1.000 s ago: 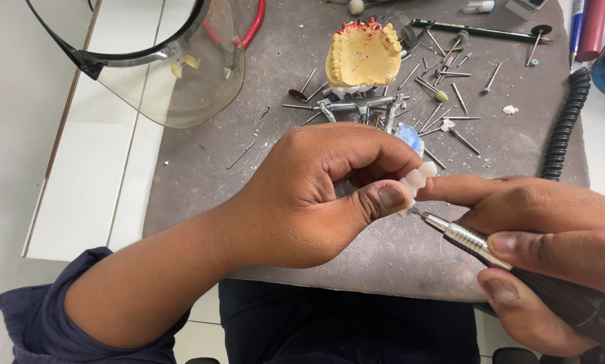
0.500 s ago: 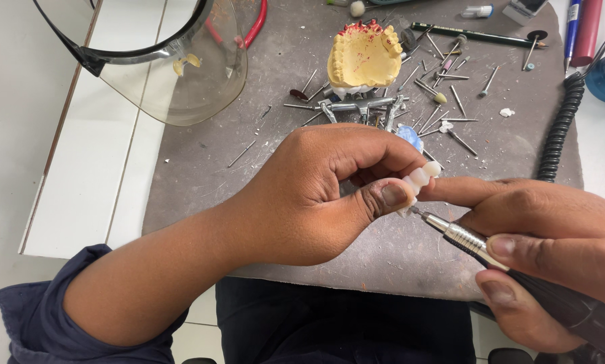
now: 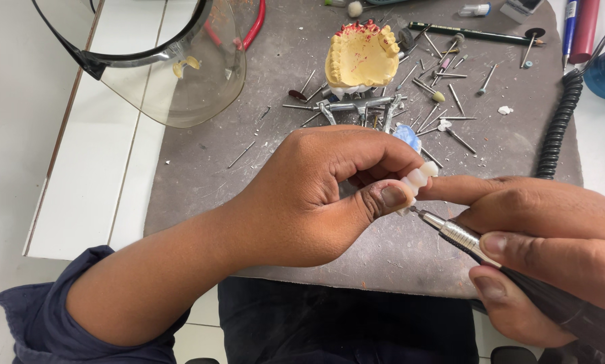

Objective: The person uses a rotary tool to grind and shape a small white denture piece, then fits it into a dental cast to check alignment. They continue refining the denture with the rotary tool, repeatedly testing the fit against the cast.

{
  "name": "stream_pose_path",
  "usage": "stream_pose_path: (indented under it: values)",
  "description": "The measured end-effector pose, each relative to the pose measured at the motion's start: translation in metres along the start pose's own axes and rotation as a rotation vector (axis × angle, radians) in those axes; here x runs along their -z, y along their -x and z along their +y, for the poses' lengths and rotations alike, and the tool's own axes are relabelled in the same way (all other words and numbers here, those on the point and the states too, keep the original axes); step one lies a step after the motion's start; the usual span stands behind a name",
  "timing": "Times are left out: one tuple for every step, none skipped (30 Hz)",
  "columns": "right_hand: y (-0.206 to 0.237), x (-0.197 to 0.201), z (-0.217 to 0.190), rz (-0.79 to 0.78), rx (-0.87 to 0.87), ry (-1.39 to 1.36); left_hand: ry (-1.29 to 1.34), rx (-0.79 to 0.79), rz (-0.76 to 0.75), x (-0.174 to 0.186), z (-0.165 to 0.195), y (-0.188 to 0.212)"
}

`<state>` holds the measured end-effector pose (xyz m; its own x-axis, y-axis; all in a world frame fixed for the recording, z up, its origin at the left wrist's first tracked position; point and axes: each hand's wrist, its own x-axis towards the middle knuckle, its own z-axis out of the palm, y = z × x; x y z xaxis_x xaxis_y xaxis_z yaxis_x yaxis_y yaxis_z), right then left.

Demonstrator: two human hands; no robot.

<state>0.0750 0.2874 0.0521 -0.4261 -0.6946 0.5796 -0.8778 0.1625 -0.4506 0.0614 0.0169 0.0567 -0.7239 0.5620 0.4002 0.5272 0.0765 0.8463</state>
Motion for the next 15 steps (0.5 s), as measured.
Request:
stream_pose_path:
  values:
    - [-0.0002, 0.0005, -0.0004, 0.0, -0.003, 0.015, -0.006, 0.0, 0.001, 0.0, -0.0004, 0.0005]
    - [-0.0001, 0.0015, -0.002, -0.003, -0.013, 0.034, -0.012, 0.0, 0.003, 0.0, -0.0005, 0.0009]
    - [-0.0002, 0.0028, -0.0033, -0.014, -0.024, 0.052, -0.02, 0.009, 0.001, 0.0001, -0.0004, 0.0012]
    - [-0.0002, 0.0038, -0.0047, -0.025, -0.034, 0.07, -0.028, 0.018, -0.001, 0.0001, -0.0001, 0.0014]
    - [-0.0005, 0.0044, -0.0054, -0.044, -0.046, 0.086, -0.002, 0.031, -0.004, -0.0001, 0.0001, 0.0012]
    - [-0.0005, 0.0049, -0.0061, -0.063, -0.057, 0.101, 0.024, 0.044, -0.006, -0.0004, 0.0005, 0.0011]
    - [-0.0007, 0.0045, -0.0062, -0.046, -0.058, 0.083, 0.049, 0.058, -0.007, -0.0006, 0.0009, 0.001]
    - [-0.0008, 0.0037, -0.0058, -0.029, -0.059, 0.065, 0.057, 0.062, -0.007, -0.0009, 0.0012, 0.0008]
    - [-0.0007, 0.0035, -0.0058, -0.013, -0.06, 0.047, 0.064, 0.067, -0.006, -0.0013, 0.0013, 0.0008]
    - [-0.0006, 0.0033, -0.0056, -0.02, -0.052, 0.055, 0.072, 0.072, -0.004, -0.0016, 0.0014, 0.0005]
    - [-0.0003, 0.0034, -0.0057, -0.027, -0.045, 0.064, 0.063, 0.07, -0.003, -0.0016, 0.0013, 0.0006]
    - [-0.0001, 0.0037, -0.0059, -0.034, -0.037, 0.072, 0.054, 0.069, -0.001, -0.0015, 0.0011, 0.0005]
    - [0.0001, 0.0034, -0.0059, -0.034, -0.043, 0.063, 0.045, 0.068, -0.001, -0.0015, 0.001, 0.0006]
    - [0.0004, 0.0039, -0.0065, -0.034, -0.051, 0.052, 0.041, 0.069, 0.002, -0.0013, 0.001, 0.0006]
    - [0.0003, 0.0034, -0.0063, -0.026, -0.046, 0.038, 0.038, 0.07, 0.004, -0.0013, 0.0011, 0.0006]
